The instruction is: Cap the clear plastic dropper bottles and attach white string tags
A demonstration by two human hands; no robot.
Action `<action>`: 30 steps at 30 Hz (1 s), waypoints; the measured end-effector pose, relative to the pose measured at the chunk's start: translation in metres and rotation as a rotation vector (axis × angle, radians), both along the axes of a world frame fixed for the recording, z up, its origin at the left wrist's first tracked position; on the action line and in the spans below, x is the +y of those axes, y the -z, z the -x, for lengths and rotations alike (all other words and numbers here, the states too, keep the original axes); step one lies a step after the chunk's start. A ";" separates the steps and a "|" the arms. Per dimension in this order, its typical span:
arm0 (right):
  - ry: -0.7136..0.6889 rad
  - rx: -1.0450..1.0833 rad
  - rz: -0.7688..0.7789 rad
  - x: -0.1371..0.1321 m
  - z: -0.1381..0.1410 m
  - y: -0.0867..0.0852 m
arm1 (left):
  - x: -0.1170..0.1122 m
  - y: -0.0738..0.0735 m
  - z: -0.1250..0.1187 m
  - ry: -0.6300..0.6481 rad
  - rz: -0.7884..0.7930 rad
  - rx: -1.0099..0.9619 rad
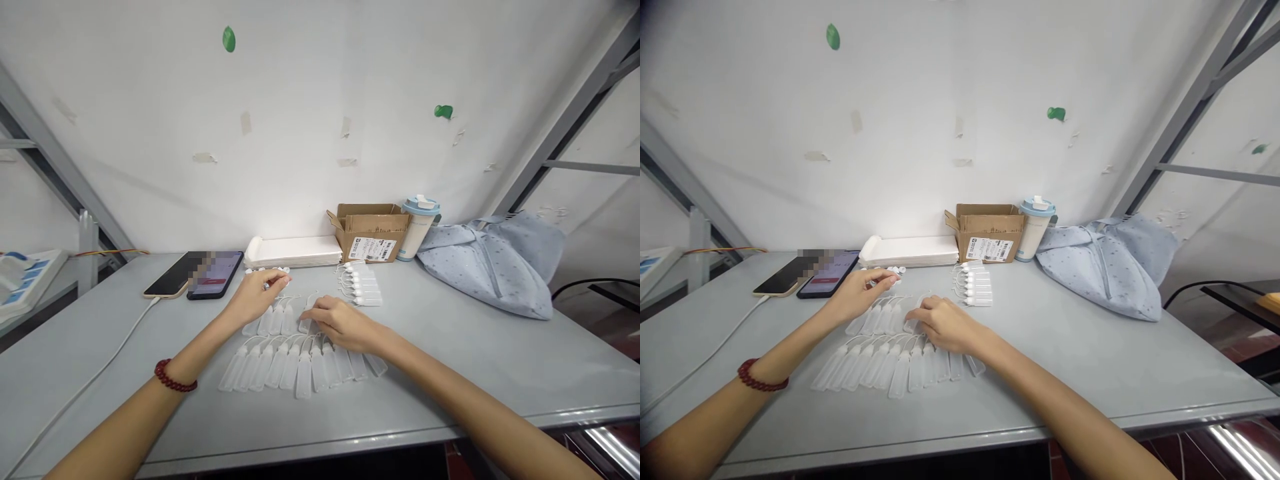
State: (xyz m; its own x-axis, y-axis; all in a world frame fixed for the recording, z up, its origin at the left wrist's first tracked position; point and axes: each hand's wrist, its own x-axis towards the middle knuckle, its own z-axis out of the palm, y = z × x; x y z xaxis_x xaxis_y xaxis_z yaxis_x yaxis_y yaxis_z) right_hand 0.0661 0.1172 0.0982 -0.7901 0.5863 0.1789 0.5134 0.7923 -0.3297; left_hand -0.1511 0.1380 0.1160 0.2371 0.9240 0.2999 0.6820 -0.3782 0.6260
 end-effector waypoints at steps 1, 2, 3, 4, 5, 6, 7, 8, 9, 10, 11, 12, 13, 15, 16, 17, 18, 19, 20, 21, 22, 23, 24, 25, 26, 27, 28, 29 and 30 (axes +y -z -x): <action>0.001 0.008 0.001 0.000 0.000 0.000 | 0.000 0.000 0.000 0.005 0.012 -0.015; 0.002 0.015 0.001 0.000 0.000 0.000 | 0.000 -0.001 0.000 0.008 0.024 -0.029; 0.004 0.020 -0.001 0.000 0.000 0.000 | 0.000 -0.001 0.000 0.010 0.035 -0.042; 0.007 0.023 -0.005 0.000 0.000 0.000 | 0.000 -0.001 -0.001 0.012 0.045 -0.052; 0.012 0.025 -0.010 0.000 0.000 -0.001 | 0.000 -0.002 -0.001 0.014 0.054 -0.059; 0.019 0.025 -0.015 0.000 0.000 -0.001 | 0.000 -0.002 -0.001 0.017 0.059 -0.065; 0.025 0.024 -0.018 0.000 0.000 -0.002 | 0.000 -0.002 -0.002 0.020 0.061 -0.070; 0.031 0.024 -0.019 0.000 0.000 -0.002 | 0.000 -0.003 -0.002 0.024 0.065 -0.076; 0.034 0.025 -0.018 0.000 -0.001 -0.003 | 0.000 -0.003 -0.003 0.027 0.072 -0.083; 0.036 0.027 -0.016 0.000 -0.001 -0.003 | -0.001 -0.003 -0.003 0.027 0.083 -0.090; 0.037 0.030 -0.014 0.000 -0.002 -0.003 | -0.001 -0.004 -0.003 0.027 0.097 -0.098; 0.037 0.035 -0.012 0.000 -0.003 -0.002 | -0.001 -0.004 -0.004 0.026 0.113 -0.106; 0.041 0.041 -0.012 0.000 -0.003 -0.002 | -0.002 -0.005 -0.004 0.023 0.128 -0.113; 0.049 0.053 -0.016 0.002 -0.004 -0.001 | -0.003 -0.006 -0.005 0.016 0.143 -0.120; 0.054 0.058 -0.020 0.002 -0.005 0.000 | -0.003 -0.007 -0.005 0.013 0.144 -0.121; 0.058 0.065 -0.023 0.003 -0.006 0.000 | -0.004 -0.007 -0.005 0.011 0.143 -0.121; 0.065 0.073 -0.025 0.004 -0.006 0.001 | -0.004 -0.008 -0.005 0.010 0.140 -0.122; 0.073 0.083 -0.025 0.005 -0.007 0.002 | -0.004 -0.008 -0.005 0.011 0.136 -0.123; 0.081 0.094 -0.024 0.005 -0.007 0.002 | -0.004 -0.008 -0.005 0.014 0.129 -0.125; 0.089 0.105 -0.022 0.006 -0.008 0.003 | -0.004 -0.008 -0.005 0.015 0.122 -0.126; 0.093 0.118 -0.022 0.006 -0.009 0.003 | -0.003 -0.008 -0.004 0.016 0.115 -0.127; 0.092 0.130 -0.023 0.006 -0.010 0.004 | -0.003 -0.007 -0.004 0.017 0.108 -0.128; 0.083 0.139 -0.026 0.007 -0.010 0.004 | -0.003 -0.007 -0.004 0.019 0.102 -0.129; 0.069 0.142 -0.028 0.008 -0.011 0.004 | -0.003 -0.007 -0.004 0.021 0.098 -0.130; 0.053 0.139 -0.026 0.009 -0.011 0.005 | -0.003 -0.006 -0.003 0.023 0.096 -0.132; 0.035 0.131 -0.019 0.009 -0.011 0.005 | -0.003 -0.006 -0.004 0.025 0.095 -0.134; 0.020 0.122 -0.009 0.010 -0.011 0.006 | -0.003 -0.006 -0.004 0.026 0.096 -0.135; 0.009 0.115 0.001 0.011 -0.011 0.007 | -0.003 -0.006 -0.004 0.025 0.098 -0.135; 0.000 0.112 0.010 0.012 -0.011 0.007 | -0.003 -0.006 -0.004 0.023 0.099 -0.133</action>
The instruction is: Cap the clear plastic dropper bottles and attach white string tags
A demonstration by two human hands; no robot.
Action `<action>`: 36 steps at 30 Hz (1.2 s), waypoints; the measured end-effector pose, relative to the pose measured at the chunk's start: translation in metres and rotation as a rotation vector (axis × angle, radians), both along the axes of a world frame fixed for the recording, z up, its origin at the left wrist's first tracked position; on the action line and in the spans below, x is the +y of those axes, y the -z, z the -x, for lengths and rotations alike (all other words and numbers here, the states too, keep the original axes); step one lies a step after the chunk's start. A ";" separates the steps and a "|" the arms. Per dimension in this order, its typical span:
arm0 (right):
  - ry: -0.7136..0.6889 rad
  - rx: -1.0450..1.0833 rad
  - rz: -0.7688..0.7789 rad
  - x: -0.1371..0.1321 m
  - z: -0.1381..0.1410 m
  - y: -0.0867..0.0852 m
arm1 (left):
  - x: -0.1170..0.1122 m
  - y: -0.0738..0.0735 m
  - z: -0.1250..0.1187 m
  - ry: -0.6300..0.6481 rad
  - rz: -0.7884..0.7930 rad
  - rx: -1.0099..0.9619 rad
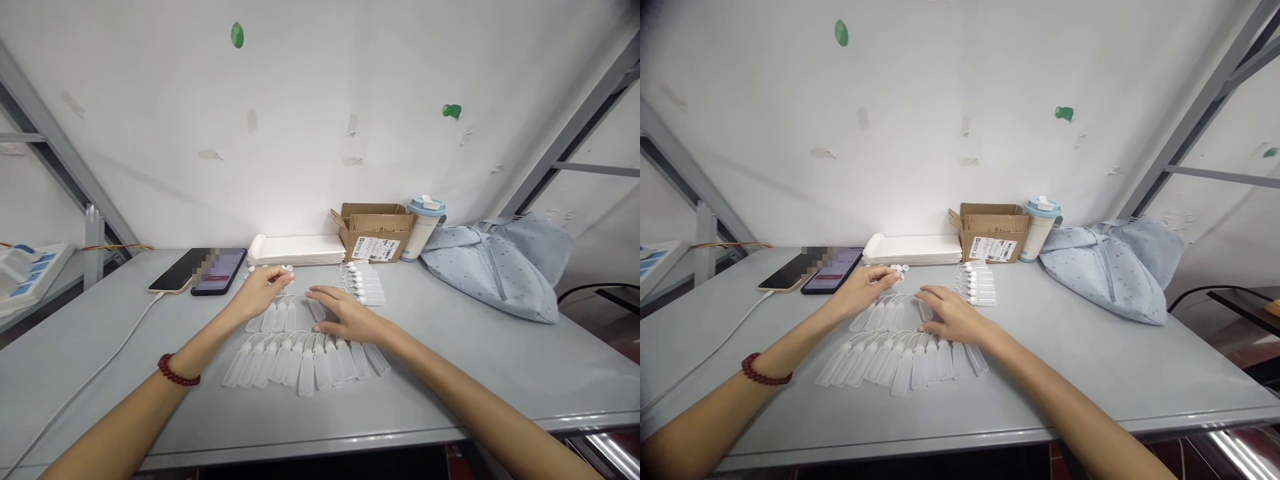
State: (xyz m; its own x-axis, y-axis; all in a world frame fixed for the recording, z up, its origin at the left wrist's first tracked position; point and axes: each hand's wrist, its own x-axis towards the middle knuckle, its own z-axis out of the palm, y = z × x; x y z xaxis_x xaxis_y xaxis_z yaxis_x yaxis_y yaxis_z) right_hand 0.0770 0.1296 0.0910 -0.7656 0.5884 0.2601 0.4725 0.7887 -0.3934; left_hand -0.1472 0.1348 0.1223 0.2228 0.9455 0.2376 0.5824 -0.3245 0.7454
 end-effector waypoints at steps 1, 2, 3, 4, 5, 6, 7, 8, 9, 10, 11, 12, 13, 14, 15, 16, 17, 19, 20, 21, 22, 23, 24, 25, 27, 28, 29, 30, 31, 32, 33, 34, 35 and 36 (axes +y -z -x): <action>-0.006 0.004 0.004 0.001 0.000 0.001 | 0.000 0.000 0.000 -0.003 0.001 0.002; -0.010 0.011 0.005 0.002 0.000 0.001 | 0.000 0.000 0.000 -0.004 0.001 0.002; -0.013 0.020 0.003 0.003 0.000 0.002 | 0.000 -0.001 0.000 -0.005 -0.001 0.000; -0.014 0.028 0.002 0.003 0.000 0.003 | 0.000 -0.001 0.000 -0.005 -0.002 -0.003; -0.014 0.036 0.001 0.004 0.000 0.003 | 0.000 -0.001 0.000 -0.003 -0.003 -0.006; -0.011 0.043 0.001 0.004 0.000 0.003 | 0.000 -0.001 0.000 -0.002 -0.003 -0.007; -0.008 0.047 0.003 0.005 0.000 0.003 | 0.000 -0.001 0.000 -0.003 -0.001 -0.007; -0.002 0.048 0.007 0.005 0.000 0.003 | 0.000 -0.001 0.000 -0.004 0.001 -0.003; 0.006 0.049 0.010 0.005 0.000 0.003 | 0.000 -0.001 0.000 -0.008 0.003 0.001; 0.014 0.049 0.014 0.004 0.000 0.002 | -0.001 -0.001 0.000 -0.013 0.007 0.004; 0.022 0.048 0.017 0.004 0.000 0.002 | -0.001 -0.001 0.000 -0.018 0.010 0.007; 0.027 0.048 0.020 0.004 0.000 0.001 | -0.001 -0.001 0.000 -0.020 0.013 0.008; 0.027 0.048 0.022 0.004 0.000 0.001 | -0.001 -0.001 0.000 -0.021 0.014 0.010; 0.021 0.046 0.025 0.004 0.000 0.001 | -0.001 -0.001 0.000 -0.019 0.012 0.011; 0.008 0.039 0.031 0.004 0.000 0.001 | -0.001 -0.001 0.000 -0.016 0.009 0.013; -0.006 0.028 0.040 0.004 0.000 0.001 | 0.000 -0.001 0.000 -0.012 0.004 0.015; -0.021 0.013 0.052 0.004 0.000 0.001 | 0.000 -0.001 0.000 -0.008 0.001 0.014; -0.044 -0.013 0.081 0.005 -0.001 0.001 | 0.000 0.000 0.000 -0.005 0.005 0.010; -0.048 -0.017 0.094 0.005 -0.001 0.001 | 0.001 0.000 0.000 -0.005 0.009 0.007; -0.049 -0.014 0.103 0.006 -0.001 0.002 | 0.001 0.000 0.000 -0.006 0.012 0.005; -0.047 -0.005 0.109 0.006 -0.001 0.002 | 0.001 0.000 0.000 -0.006 0.013 0.004; -0.045 0.006 0.112 0.007 -0.001 0.002 | 0.000 0.000 0.000 -0.006 0.014 0.004; -0.045 0.018 0.111 0.007 -0.002 0.002 | 0.000 0.000 0.000 -0.007 0.014 0.005; -0.047 0.031 0.109 0.008 -0.002 0.002 | 0.000 0.000 0.000 -0.007 0.015 0.005; -0.053 0.058 0.107 0.009 -0.002 0.002 | 0.000 0.000 0.000 -0.008 0.016 0.006; -0.053 0.073 0.109 0.009 -0.002 0.002 | 0.000 0.000 0.000 -0.009 0.015 0.005; -0.051 0.086 0.112 0.010 -0.002 0.002 | 0.000 0.000 0.000 -0.011 0.014 0.004; -0.047 0.097 0.117 0.011 -0.002 0.002 | 0.000 -0.001 0.000 -0.011 0.014 0.003; -0.042 0.105 0.122 0.011 -0.002 0.002 | 0.000 -0.001 0.000 -0.013 0.014 0.001; -0.037 0.112 0.126 0.011 -0.003 0.002 | -0.001 -0.001 -0.001 -0.015 0.015 0.000; -0.033 0.118 0.129 0.011 -0.003 0.002 | -0.001 -0.002 -0.001 -0.018 0.018 0.000; -0.031 0.122 0.132 0.012 -0.003 0.002 | -0.001 -0.003 -0.002 -0.025 0.020 0.000; -0.029 0.126 0.134 0.011 -0.003 0.001 | -0.001 -0.003 -0.002 -0.031 0.024 0.002; -0.026 0.129 0.135 0.011 -0.004 0.001 | -0.001 -0.004 -0.002 -0.038 0.028 0.003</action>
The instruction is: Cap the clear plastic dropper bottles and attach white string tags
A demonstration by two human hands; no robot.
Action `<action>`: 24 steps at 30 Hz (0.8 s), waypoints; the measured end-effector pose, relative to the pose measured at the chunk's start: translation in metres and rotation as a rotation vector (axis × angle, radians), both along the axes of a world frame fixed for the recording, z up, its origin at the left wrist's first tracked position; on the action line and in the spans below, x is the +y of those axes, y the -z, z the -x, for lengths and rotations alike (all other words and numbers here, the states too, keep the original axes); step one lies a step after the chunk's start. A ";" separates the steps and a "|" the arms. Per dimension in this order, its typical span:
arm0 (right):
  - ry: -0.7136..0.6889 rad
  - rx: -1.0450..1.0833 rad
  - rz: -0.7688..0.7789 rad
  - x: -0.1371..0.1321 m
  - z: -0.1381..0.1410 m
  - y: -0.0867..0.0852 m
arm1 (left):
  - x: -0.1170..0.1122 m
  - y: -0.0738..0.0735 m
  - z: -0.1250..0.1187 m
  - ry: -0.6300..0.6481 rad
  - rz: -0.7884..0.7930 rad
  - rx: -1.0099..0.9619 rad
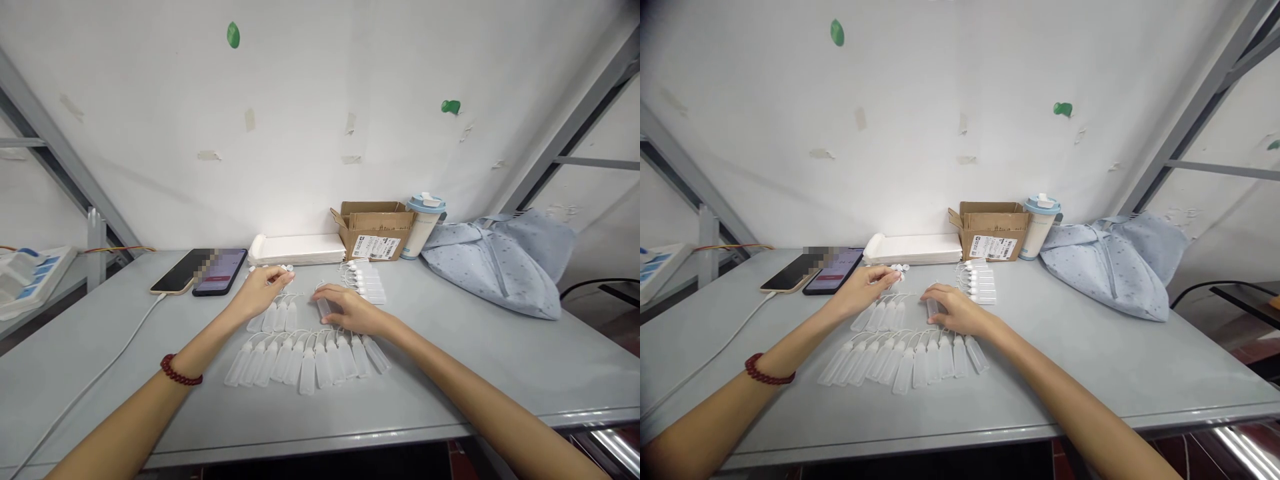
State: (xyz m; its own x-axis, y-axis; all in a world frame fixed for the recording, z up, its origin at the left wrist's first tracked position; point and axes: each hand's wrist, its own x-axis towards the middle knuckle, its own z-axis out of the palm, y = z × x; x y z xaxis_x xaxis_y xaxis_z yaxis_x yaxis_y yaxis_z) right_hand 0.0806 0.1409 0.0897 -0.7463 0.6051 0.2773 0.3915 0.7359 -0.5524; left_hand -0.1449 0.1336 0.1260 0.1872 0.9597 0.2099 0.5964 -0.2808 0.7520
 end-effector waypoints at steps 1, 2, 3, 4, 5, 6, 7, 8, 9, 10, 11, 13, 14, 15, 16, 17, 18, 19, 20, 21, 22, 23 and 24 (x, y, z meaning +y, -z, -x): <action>0.004 0.002 0.001 0.000 0.000 0.000 | 0.000 -0.001 0.000 -0.007 0.003 0.002; 0.007 0.004 0.002 -0.001 0.000 -0.001 | 0.000 -0.001 -0.001 -0.013 0.006 0.002; 0.011 0.006 0.003 -0.001 0.000 -0.001 | -0.001 -0.001 -0.001 -0.016 0.010 -0.003; 0.015 0.009 0.004 -0.001 0.000 -0.001 | -0.001 -0.002 -0.001 -0.017 0.018 -0.014; 0.020 0.013 0.005 -0.002 0.000 -0.001 | -0.001 -0.002 -0.001 -0.020 0.031 -0.031; 0.028 0.019 0.004 -0.002 0.000 -0.002 | -0.002 -0.002 -0.002 -0.024 0.051 -0.052; 0.040 0.030 -0.001 -0.002 0.000 -0.002 | -0.002 -0.002 -0.002 -0.027 0.073 -0.074; 0.053 0.047 -0.007 -0.001 0.000 -0.003 | -0.002 -0.003 -0.003 -0.031 0.094 -0.096; 0.068 0.074 -0.007 -0.001 -0.001 -0.004 | -0.003 -0.003 -0.003 -0.036 0.109 -0.116; 0.083 0.110 0.004 -0.001 -0.001 -0.006 | -0.003 -0.003 -0.003 -0.038 0.115 -0.131; 0.095 0.161 0.032 -0.002 -0.002 -0.008 | -0.003 -0.003 -0.003 -0.037 0.112 -0.144; 0.116 0.291 0.158 -0.004 -0.004 -0.013 | -0.003 -0.003 -0.004 -0.027 0.099 -0.167; 0.124 0.358 0.247 -0.005 -0.005 -0.016 | -0.004 -0.003 -0.004 -0.017 0.097 -0.181; 0.128 0.424 0.340 -0.007 -0.006 -0.019 | -0.005 -0.004 -0.005 -0.004 0.103 -0.196; 0.127 0.485 0.430 -0.010 -0.007 -0.021 | -0.006 -0.004 -0.006 0.012 0.115 -0.215; 0.119 0.539 0.508 -0.012 -0.008 -0.024 | -0.008 -0.004 -0.007 0.031 0.132 -0.239; 0.106 0.589 0.574 -0.013 -0.008 -0.026 | -0.010 -0.005 -0.009 0.052 0.152 -0.267; 0.088 0.639 0.628 -0.015 -0.009 -0.027 | -0.012 -0.005 -0.011 0.073 0.172 -0.300; 0.068 0.687 0.673 -0.017 -0.009 -0.028 | -0.014 -0.005 -0.013 0.096 0.191 -0.334; 0.048 0.729 0.711 -0.018 -0.009 -0.029 | -0.016 -0.006 -0.015 0.117 0.208 -0.368; 0.029 0.763 0.744 -0.019 -0.009 -0.029 | -0.019 -0.006 -0.017 0.137 0.222 -0.398; 0.012 0.789 0.772 -0.019 -0.008 -0.030 | -0.020 -0.006 -0.018 0.157 0.234 -0.421; -0.001 0.806 0.793 -0.020 -0.008 -0.030 | -0.022 -0.006 -0.019 0.178 0.243 -0.438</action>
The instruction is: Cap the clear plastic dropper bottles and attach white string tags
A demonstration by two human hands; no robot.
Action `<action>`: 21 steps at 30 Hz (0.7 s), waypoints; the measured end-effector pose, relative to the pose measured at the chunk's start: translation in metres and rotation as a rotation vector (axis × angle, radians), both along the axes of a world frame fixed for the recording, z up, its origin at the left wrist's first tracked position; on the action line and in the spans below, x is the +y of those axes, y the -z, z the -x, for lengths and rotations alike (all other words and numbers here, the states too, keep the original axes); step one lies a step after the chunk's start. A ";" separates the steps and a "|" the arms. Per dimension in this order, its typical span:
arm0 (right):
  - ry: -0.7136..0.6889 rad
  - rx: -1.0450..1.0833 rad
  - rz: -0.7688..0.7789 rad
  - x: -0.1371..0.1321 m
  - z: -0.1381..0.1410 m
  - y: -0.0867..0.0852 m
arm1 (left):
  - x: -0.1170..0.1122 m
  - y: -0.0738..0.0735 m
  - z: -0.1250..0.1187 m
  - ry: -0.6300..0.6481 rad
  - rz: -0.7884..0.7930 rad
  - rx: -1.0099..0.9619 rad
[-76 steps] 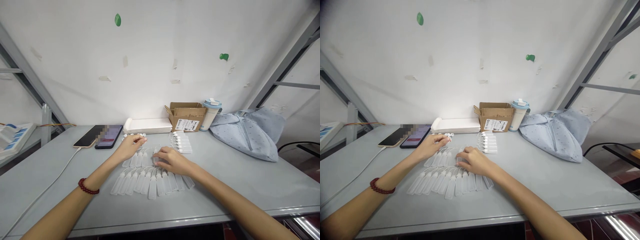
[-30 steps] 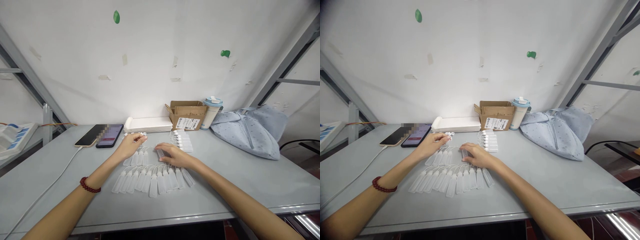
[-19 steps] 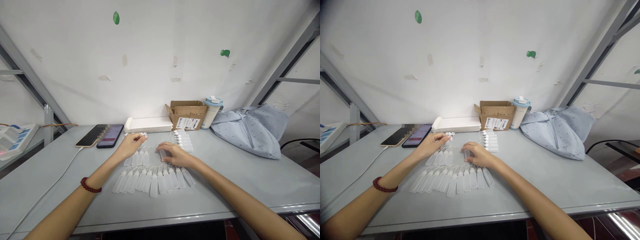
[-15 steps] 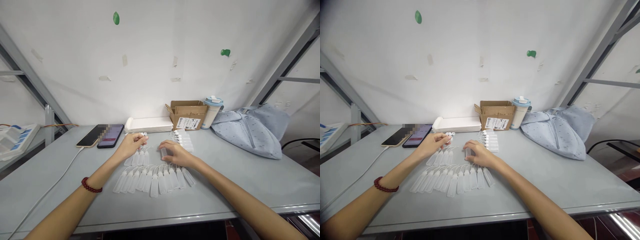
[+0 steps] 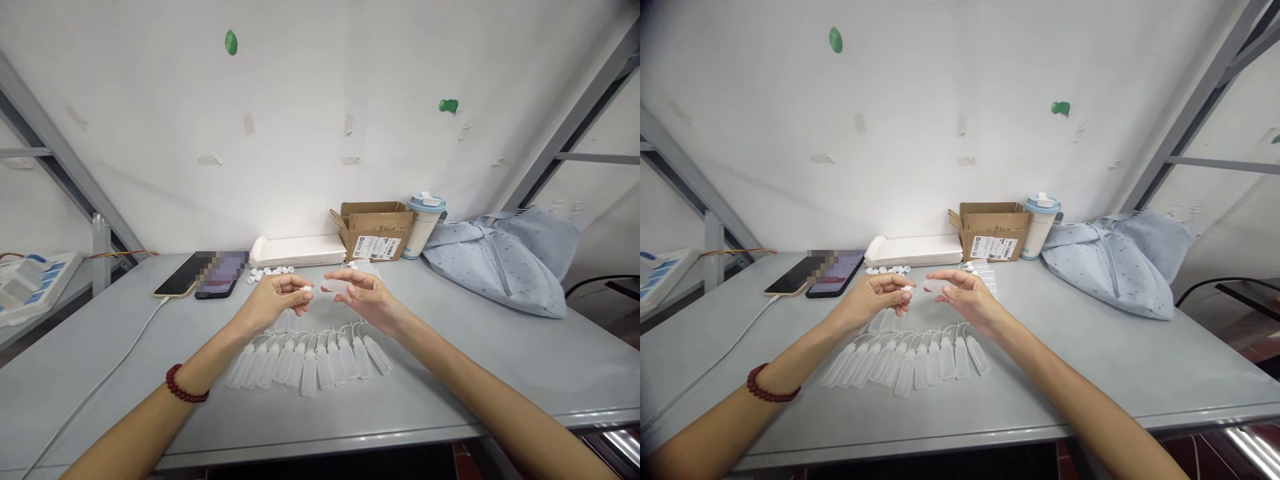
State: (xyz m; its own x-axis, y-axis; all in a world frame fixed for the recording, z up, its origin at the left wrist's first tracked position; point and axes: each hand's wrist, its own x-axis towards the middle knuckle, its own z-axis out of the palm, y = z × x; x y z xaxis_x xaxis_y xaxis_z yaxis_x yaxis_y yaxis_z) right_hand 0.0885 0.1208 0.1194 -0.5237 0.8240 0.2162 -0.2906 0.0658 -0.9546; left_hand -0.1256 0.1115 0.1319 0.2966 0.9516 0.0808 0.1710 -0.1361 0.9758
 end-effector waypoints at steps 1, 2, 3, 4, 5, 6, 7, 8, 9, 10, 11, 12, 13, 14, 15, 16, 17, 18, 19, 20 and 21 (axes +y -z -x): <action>-0.010 0.015 0.009 -0.001 0.000 0.000 | -0.001 0.000 -0.001 0.022 0.005 -0.014; -0.017 0.027 0.011 -0.001 0.001 0.000 | -0.003 0.000 -0.001 0.046 0.010 -0.025; -0.024 0.037 0.009 -0.002 0.001 0.000 | -0.004 -0.001 -0.001 0.070 0.017 -0.034; -0.030 0.046 0.006 -0.002 0.001 -0.001 | -0.004 -0.001 -0.002 0.090 0.024 -0.042; -0.034 0.056 0.002 -0.003 0.001 -0.001 | -0.005 -0.001 -0.001 0.107 0.033 -0.045; -0.035 0.066 0.001 -0.003 0.001 -0.001 | -0.006 -0.001 -0.001 0.118 0.045 -0.044; -0.036 0.073 0.006 -0.004 0.001 -0.001 | -0.006 -0.001 -0.002 0.124 0.057 -0.037; -0.035 0.079 0.014 -0.004 0.001 -0.001 | -0.006 -0.001 -0.002 0.126 0.071 -0.026; -0.035 0.086 0.024 -0.004 0.001 -0.001 | -0.007 0.000 -0.003 0.126 0.084 -0.015; -0.037 0.093 0.035 -0.004 0.001 -0.001 | -0.007 0.001 -0.003 0.123 0.096 -0.007; -0.043 0.101 0.045 -0.004 0.002 -0.001 | -0.007 0.002 -0.004 0.114 0.106 -0.007; -0.053 0.111 0.054 -0.004 0.002 0.000 | -0.007 0.002 -0.005 0.101 0.111 -0.017; -0.064 0.123 0.063 -0.004 0.002 0.000 | -0.006 0.003 -0.005 0.081 0.109 -0.039; -0.075 0.137 0.072 -0.004 0.002 0.001 | -0.006 0.004 -0.006 0.058 0.103 -0.070; -0.087 0.148 0.080 -0.004 0.002 0.001 | -0.006 0.004 -0.006 0.037 0.092 -0.103; -0.097 0.157 0.088 -0.005 0.002 0.001 | -0.006 0.005 -0.006 0.020 0.079 -0.134; -0.104 0.164 0.095 -0.005 0.003 0.001 | -0.006 0.005 -0.006 0.011 0.066 -0.160; -0.110 0.168 0.100 -0.005 0.003 0.001 | -0.006 0.004 -0.006 0.013 0.055 -0.179; -0.116 0.168 0.105 -0.005 0.003 0.001 | -0.007 0.004 -0.006 0.022 0.046 -0.191; -0.119 0.164 0.109 -0.006 0.003 0.000 | -0.008 0.003 -0.007 0.036 0.042 -0.196; -0.123 0.158 0.113 -0.006 0.003 0.000 | -0.008 0.003 -0.007 0.048 0.041 -0.199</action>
State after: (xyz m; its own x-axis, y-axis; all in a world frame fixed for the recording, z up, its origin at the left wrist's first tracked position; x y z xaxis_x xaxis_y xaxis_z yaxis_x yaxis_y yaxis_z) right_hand 0.0852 0.1146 0.1198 -0.5883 0.7800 0.2132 -0.4364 -0.0843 -0.8958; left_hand -0.1188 0.1031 0.1291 0.3238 0.9404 0.1041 -0.0316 -0.0992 0.9946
